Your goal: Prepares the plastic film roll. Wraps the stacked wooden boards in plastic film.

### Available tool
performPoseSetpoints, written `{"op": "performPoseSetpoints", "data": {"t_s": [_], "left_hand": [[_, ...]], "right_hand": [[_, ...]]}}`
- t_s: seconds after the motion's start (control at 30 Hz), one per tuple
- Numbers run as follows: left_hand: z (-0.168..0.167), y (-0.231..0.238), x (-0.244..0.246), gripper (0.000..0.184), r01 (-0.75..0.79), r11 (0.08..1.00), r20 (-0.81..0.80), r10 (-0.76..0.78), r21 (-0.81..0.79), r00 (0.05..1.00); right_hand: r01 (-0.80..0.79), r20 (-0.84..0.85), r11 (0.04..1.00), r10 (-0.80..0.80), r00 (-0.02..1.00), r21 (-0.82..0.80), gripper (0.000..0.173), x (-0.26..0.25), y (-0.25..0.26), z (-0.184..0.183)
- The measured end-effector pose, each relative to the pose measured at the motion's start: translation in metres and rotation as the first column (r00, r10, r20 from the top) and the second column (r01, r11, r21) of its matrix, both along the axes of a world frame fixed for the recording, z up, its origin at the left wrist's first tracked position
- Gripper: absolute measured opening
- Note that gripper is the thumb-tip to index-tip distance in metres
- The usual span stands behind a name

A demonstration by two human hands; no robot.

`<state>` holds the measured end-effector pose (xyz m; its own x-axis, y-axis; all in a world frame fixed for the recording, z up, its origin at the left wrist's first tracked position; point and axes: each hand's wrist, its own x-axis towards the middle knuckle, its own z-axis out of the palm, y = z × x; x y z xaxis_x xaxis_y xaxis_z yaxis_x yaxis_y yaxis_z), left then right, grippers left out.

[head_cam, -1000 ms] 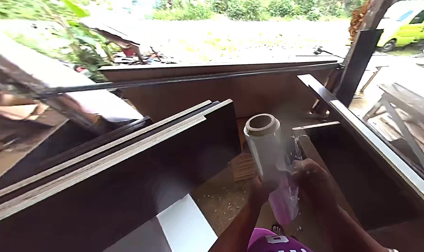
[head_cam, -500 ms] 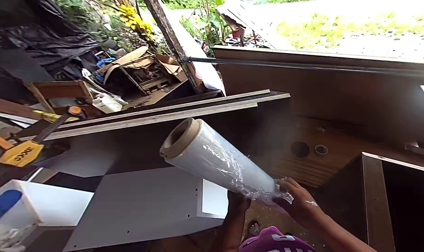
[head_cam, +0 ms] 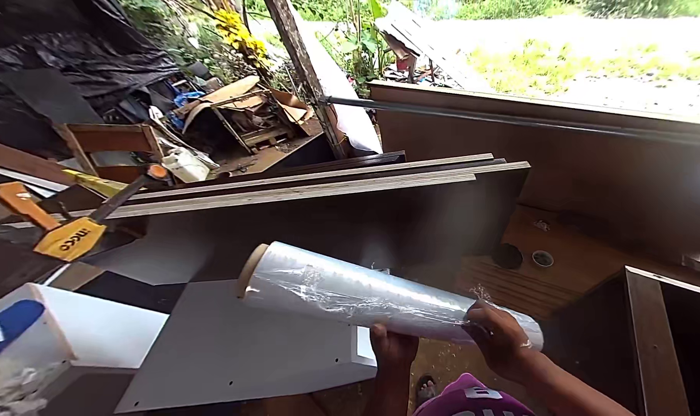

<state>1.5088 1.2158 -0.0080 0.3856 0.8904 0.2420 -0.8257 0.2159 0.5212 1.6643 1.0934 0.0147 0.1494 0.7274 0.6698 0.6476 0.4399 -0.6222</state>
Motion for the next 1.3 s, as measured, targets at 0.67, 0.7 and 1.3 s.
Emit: {"op": "performPoseSetpoints", "data": {"t_s": [0.67, 0.7, 1.3], "left_hand": [[-0.074, 0.055, -0.102, 0.082, -0.16, 0.866, -0.024, 0.168, -0.474, 0.985], [-0.07, 0.055, -0.103, 0.084, -0.212, 0.83, -0.063, 0.21, -0.515, 0.976], [-0.048, 0.073, -0.122, 0.033, -0.415, 0.747, -0.182, 0.378, -0.52, 0.908]], "right_hand": [[-0.203, 0.003, 0.948, 0.21, 0.978, -0.244, 0.015, -0.081, 0.093, 0.011], [-0.208, 0.009, 0.944, 0.218, 0.976, -0.257, 0.015, -0.083, 0.097, 0.01], [-0.037, 0.082, 0.302, 0.372, 0.925, -0.953, 0.028, -0.084, 0.144, 0.055]]}}
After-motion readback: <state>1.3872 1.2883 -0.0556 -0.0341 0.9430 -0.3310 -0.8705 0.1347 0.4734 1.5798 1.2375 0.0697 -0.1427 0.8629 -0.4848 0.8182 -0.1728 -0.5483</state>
